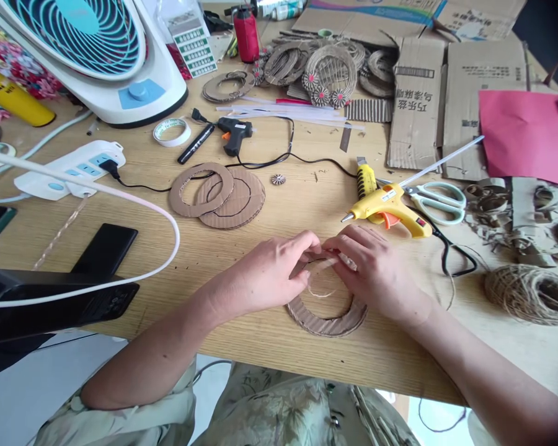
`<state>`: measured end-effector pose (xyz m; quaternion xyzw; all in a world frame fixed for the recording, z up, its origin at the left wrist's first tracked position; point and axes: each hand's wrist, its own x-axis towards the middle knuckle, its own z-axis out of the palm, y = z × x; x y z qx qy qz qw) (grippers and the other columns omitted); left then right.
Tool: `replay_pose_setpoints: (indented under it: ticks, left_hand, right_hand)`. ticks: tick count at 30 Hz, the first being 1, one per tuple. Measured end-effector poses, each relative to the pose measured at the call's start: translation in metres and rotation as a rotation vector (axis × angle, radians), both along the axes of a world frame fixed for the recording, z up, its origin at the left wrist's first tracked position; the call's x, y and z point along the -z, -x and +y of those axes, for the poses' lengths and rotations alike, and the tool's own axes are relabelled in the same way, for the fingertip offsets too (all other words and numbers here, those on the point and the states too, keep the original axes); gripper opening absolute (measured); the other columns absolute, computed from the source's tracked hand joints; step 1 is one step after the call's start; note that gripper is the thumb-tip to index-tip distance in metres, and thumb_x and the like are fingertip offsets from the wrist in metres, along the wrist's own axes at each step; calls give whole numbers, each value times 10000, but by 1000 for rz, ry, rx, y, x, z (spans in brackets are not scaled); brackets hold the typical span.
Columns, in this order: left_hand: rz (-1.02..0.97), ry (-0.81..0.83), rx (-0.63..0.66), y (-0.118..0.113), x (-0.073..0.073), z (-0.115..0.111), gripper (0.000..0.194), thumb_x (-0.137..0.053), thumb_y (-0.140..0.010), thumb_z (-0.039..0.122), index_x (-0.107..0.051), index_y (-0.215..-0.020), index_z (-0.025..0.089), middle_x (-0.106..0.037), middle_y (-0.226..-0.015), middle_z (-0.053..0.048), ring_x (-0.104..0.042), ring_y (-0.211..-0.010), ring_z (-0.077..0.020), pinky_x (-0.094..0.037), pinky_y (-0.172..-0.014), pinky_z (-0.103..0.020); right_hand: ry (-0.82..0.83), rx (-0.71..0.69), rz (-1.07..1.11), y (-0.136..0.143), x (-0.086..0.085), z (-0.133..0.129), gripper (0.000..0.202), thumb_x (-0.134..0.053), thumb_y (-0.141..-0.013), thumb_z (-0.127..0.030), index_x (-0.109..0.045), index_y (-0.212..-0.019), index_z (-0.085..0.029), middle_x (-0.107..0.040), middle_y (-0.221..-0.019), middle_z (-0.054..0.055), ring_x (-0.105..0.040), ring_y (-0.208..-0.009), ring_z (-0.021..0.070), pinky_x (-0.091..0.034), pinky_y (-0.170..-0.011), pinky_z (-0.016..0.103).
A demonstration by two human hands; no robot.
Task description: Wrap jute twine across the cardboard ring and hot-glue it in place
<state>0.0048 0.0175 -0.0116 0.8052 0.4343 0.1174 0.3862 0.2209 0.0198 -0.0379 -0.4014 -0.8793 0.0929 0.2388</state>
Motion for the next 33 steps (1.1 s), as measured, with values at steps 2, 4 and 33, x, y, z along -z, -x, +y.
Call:
replay_pose_setpoints:
  ticks: [2, 4, 33]
  left_hand:
    - [-8, -16, 4, 1, 1, 0, 366, -557, -888, 79, -524, -1222, 226, -700, -1208, -11, -693, -1041, -145, -549, -889, -265]
    - [10, -54, 13, 1, 1, 0, 357, -553, -910, 85, -539, -1243, 214, -700, -1178, -16, -687, -1029, -146, -545, -909, -277]
    - [465, -293, 124, -23, -8, -7, 262, -570, -965, 176, -604, -1221, 130, -613, -1197, -103, -637, -1067, -221, -567, -924, -362]
  right_hand:
    - [9, 13, 23, -6, 1, 1, 97, -544, -962, -173, -640, -947, -177, -621, -825, 54, -567, -761, 176, -442, -702, 318]
    - [13, 17, 30, -13, 0, 1, 89, -546, -965, -174, -635, -960, -184, -632, -824, 48, -582, -757, 171, -451, -700, 315]
    - [65, -50, -51, -31, 8, -7, 127, -512, -972, -153, -630, -1004, -187, -635, -909, 70, -588, -814, 169, -491, -705, 299]
